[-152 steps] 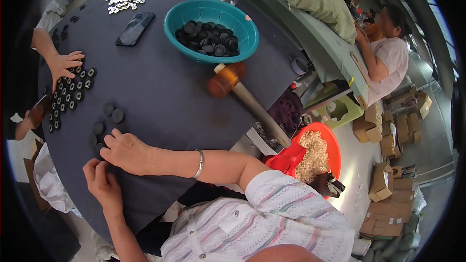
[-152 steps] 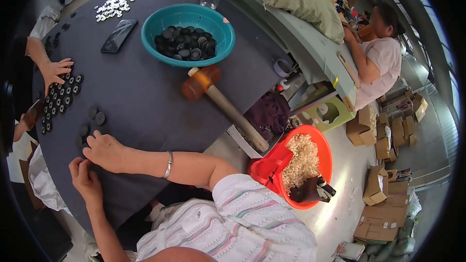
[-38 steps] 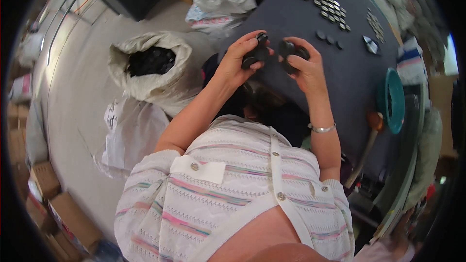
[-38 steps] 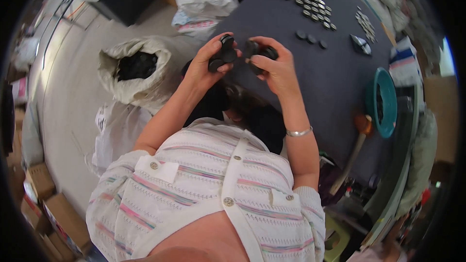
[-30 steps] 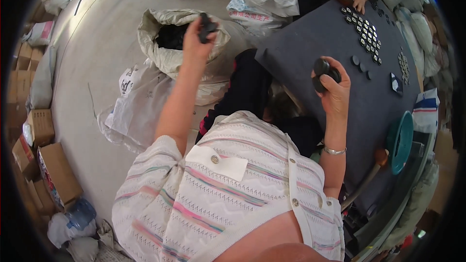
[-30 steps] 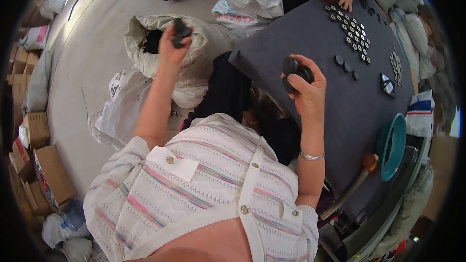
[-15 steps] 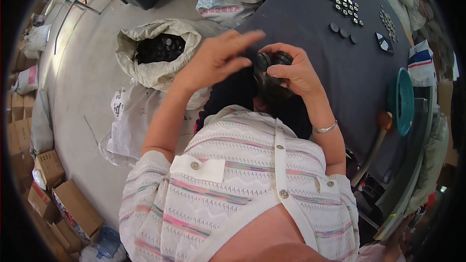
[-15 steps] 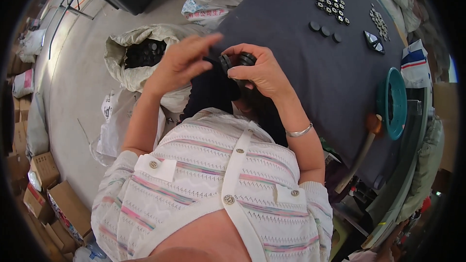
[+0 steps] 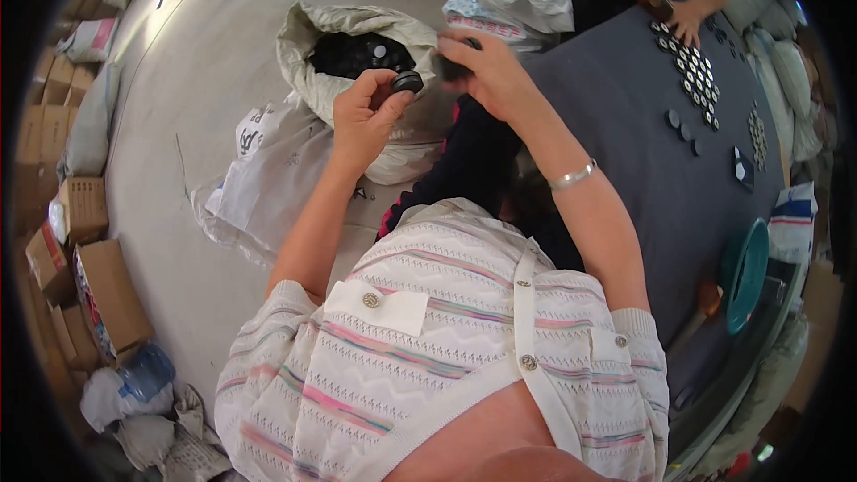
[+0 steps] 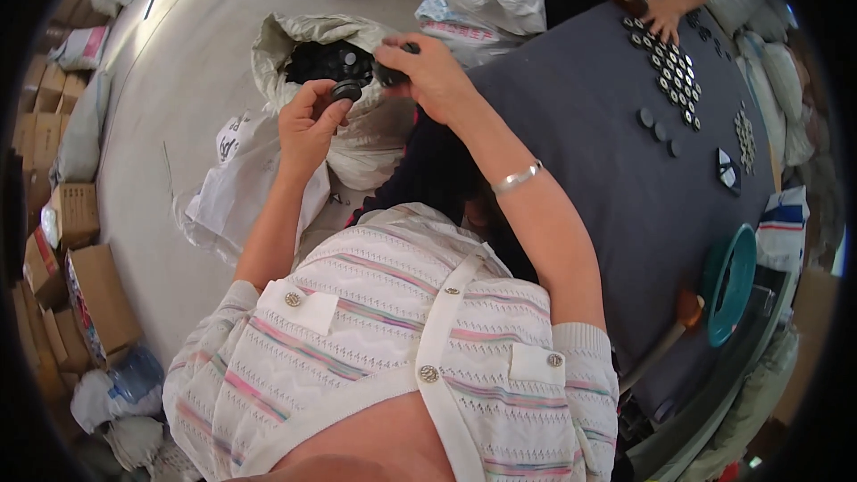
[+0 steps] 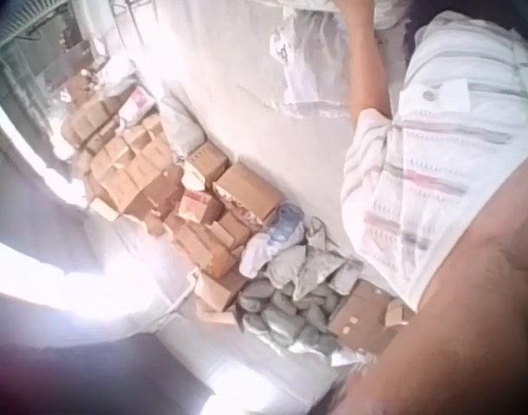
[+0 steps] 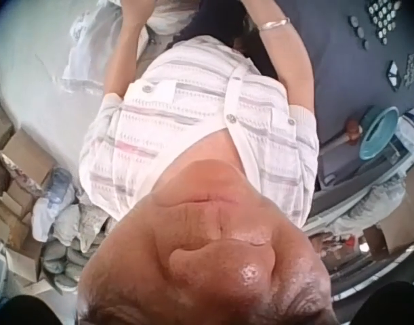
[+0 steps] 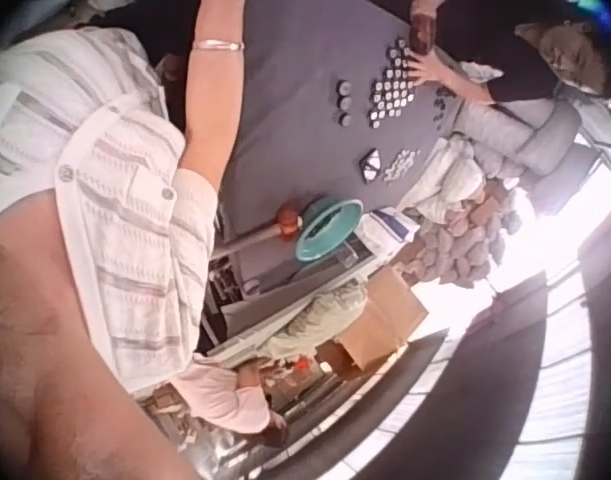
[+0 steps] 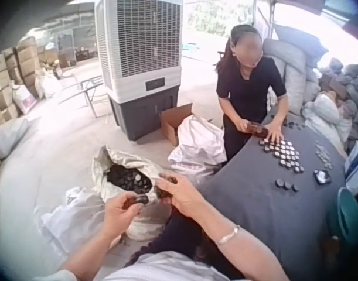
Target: The person joins black plastic caps by hand, hammers them with a mallet, and fits metal bearings into the assembled caps.
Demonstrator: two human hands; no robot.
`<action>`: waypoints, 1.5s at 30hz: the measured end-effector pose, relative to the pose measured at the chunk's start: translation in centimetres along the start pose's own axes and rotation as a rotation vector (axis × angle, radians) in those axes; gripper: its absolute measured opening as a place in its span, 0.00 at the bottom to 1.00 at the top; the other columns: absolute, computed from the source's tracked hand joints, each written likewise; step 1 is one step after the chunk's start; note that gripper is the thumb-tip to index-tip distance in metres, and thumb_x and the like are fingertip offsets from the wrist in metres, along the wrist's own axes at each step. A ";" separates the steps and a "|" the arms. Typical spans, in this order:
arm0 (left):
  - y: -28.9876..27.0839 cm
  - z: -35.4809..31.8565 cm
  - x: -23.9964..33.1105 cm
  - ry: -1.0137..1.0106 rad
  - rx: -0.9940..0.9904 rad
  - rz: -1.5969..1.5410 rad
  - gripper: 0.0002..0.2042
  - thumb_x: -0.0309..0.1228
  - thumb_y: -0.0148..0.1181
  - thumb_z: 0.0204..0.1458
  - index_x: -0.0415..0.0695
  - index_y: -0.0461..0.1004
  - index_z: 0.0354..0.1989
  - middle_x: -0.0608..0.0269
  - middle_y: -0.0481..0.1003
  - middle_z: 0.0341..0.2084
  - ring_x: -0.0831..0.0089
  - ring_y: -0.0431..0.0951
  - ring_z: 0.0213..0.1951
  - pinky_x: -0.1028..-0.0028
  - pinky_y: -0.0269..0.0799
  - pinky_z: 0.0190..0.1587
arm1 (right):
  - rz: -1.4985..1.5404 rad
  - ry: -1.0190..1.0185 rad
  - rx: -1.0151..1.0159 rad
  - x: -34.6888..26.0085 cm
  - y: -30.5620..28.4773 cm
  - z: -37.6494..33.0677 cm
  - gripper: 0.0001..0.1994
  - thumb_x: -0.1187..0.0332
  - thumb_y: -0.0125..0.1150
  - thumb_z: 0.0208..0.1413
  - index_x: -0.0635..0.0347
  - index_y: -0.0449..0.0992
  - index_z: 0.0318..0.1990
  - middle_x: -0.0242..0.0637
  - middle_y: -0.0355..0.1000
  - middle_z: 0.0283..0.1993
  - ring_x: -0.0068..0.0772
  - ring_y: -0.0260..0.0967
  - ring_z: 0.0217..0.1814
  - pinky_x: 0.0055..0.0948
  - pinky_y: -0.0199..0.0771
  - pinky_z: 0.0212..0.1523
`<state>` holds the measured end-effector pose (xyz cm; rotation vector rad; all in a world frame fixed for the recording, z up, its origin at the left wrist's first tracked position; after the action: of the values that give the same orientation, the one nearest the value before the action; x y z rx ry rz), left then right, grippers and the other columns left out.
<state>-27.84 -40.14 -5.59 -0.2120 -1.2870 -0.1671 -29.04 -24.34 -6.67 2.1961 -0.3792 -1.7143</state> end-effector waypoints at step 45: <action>11.3 -3.0 13.5 0.867 -0.469 0.000 0.13 0.29 0.65 0.43 0.38 0.73 0.36 0.59 0.70 0.19 0.66 0.70 0.19 0.73 0.62 0.20 | -1.022 -1.077 0.099 -9.5 1.8 -20.0 0.17 0.78 0.64 0.46 0.68 0.73 0.46 0.45 0.72 0.39 0.38 0.72 0.34 0.26 0.74 0.34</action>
<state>-18.66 -30.00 5.94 -0.4772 -0.3694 -0.5007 -11.92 -20.28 6.87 1.2959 0.5798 -3.3794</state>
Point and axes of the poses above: each hand's wrist, its own z-axis towards the middle knuckle, its own y-axis out of the palm, x = y × z, the point moved 10 cm from there along z, towards the middle knuckle
